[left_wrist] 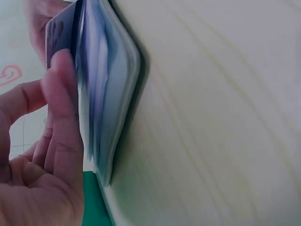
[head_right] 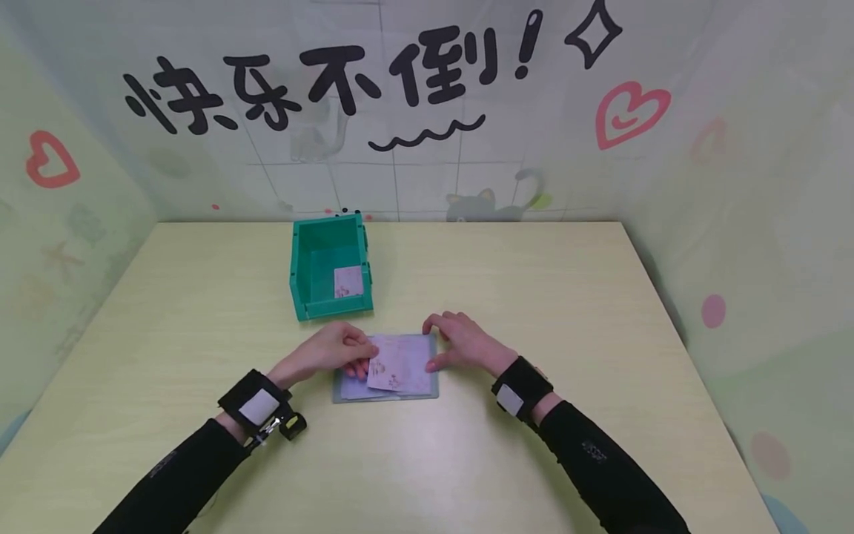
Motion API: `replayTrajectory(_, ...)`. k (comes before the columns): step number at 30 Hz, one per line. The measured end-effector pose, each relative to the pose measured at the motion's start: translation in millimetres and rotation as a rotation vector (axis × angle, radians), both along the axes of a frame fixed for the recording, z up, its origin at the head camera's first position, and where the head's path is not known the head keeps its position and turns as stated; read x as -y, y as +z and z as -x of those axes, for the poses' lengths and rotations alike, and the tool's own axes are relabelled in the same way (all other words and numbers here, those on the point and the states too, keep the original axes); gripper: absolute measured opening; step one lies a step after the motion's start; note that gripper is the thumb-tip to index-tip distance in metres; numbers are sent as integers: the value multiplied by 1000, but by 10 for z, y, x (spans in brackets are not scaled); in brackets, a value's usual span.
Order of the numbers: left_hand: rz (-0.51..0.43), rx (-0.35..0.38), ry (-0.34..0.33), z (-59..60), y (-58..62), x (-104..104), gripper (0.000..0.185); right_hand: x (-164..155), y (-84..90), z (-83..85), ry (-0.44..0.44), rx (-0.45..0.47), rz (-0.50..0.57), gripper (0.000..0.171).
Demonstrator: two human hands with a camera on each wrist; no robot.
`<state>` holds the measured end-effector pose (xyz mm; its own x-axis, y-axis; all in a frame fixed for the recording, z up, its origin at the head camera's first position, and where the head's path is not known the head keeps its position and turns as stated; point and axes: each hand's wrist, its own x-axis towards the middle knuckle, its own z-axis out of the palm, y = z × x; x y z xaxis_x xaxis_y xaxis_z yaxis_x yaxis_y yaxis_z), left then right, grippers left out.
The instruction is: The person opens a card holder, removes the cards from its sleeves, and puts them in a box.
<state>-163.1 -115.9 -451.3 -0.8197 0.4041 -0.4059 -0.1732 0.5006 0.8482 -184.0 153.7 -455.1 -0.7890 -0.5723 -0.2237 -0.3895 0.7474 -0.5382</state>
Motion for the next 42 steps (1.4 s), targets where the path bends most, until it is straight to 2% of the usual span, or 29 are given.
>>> replayTrajectory(7,-38,-32,47,12,92,141,19,3,2,-5,-1,-4,3,56)
replayTrajectory(14,-86,-80,59,56,195,307,28,2,9,4,-6,1,-2,57)
replayTrajectory(20,-79,-175,112,117,291,413,35,1,25,2,-15,9,-1,57)
replayTrajectory(25,12,-284,226,153,344,406,38,-1,26,0,-19,15,-1,56)
replayTrajectory(30,118,-449,360,202,329,348,41,1,23,6,-20,21,-1,56)
replayTrajectory(33,140,-533,419,227,323,318,42,3,17,12,-18,22,-3,56)
replayTrajectory(38,151,-584,481,277,321,270,44,4,10,12,-16,17,-4,56)
replayTrajectory(42,145,-626,504,335,312,228,40,2,8,9,-17,17,-1,56)
